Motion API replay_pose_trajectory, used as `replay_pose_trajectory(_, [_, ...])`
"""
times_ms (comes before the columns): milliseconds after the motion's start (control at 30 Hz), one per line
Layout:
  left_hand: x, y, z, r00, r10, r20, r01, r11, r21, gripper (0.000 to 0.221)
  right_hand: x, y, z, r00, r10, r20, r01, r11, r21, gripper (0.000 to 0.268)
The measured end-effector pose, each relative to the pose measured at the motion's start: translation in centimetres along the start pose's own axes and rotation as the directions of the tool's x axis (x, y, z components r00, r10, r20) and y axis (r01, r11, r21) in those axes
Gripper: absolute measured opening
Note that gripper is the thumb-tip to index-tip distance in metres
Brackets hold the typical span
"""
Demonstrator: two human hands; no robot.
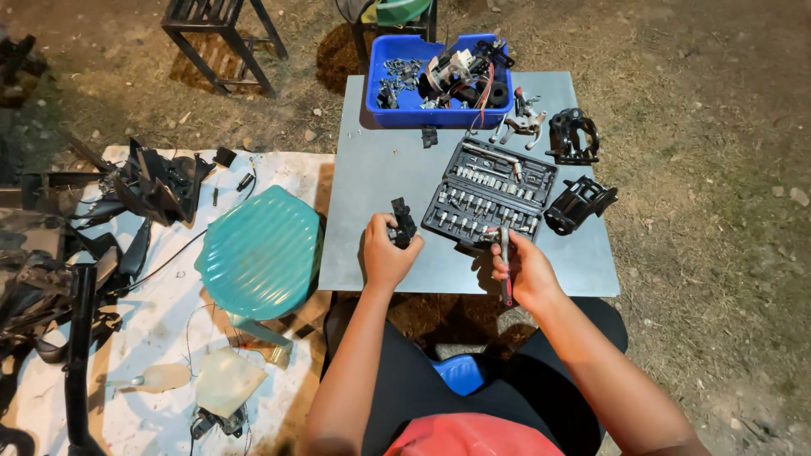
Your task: The person sits outdoors at night at a small table with a motorcycle part and works on it by hand, using a socket wrench set and a screwdriver to loosen, fit and tighten fasteners on the component, repeatedly picking sockets from the case and repositioning the part while working.
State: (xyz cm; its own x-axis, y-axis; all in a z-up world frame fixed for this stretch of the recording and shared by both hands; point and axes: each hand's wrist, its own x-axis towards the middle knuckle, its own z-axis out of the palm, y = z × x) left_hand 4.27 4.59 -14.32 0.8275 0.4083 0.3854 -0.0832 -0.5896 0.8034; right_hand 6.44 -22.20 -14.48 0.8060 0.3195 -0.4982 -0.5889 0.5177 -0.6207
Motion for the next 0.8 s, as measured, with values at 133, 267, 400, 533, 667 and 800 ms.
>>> replay_pose_trajectory(133, [0.0, -0.4, 0.6, 0.986, 0.164, -0.027, -0.163, 0.985, 0.048, 0.042, -0.1, -0.6, 0.2, 0.999, -0.022, 0.025, 0.021, 1.0, 0.021, 0.035])
replay_pose_trajectory(267, [0.2, -0.3, 0.9, 0.983, 0.184, -0.011, -0.178, 0.965, 0.194, 0.042, -0.2, -1.3, 0.0, 0.999, -0.044, 0.016, 0.043, 0.996, 0.075, 0.032])
replay_pose_trajectory(400, [0.5, -0.3, 1.0, 0.988, 0.144, 0.047, -0.151, 0.947, 0.282, 0.042, -0.5, -2.1, -0.2, 0.997, -0.065, 0.04, 0.06, 0.991, 0.119, 0.031])
replay_pose_trajectory(533, [1.0, 0.1, 0.6, 0.993, 0.087, 0.084, -0.108, 0.95, 0.294, 0.042, -0.6, -2.7, -0.6, 0.993, -0.06, 0.102, 0.044, 0.987, 0.158, 0.033])
replay_pose_trajectory(667, [1.1, 0.9, 0.0, 0.987, 0.163, 0.002, -0.157, 0.948, 0.275, 0.044, -0.9, -3.1, -0.4, 0.994, -0.044, 0.101, 0.026, 0.985, 0.172, 0.039])
replay_pose_trajectory(800, [0.8, 2.4, -0.6, 0.988, 0.149, -0.029, -0.138, 0.961, 0.241, 0.048, -0.6, -2.9, -0.8, 0.989, -0.039, 0.144, 0.007, 0.975, 0.22, 0.038])
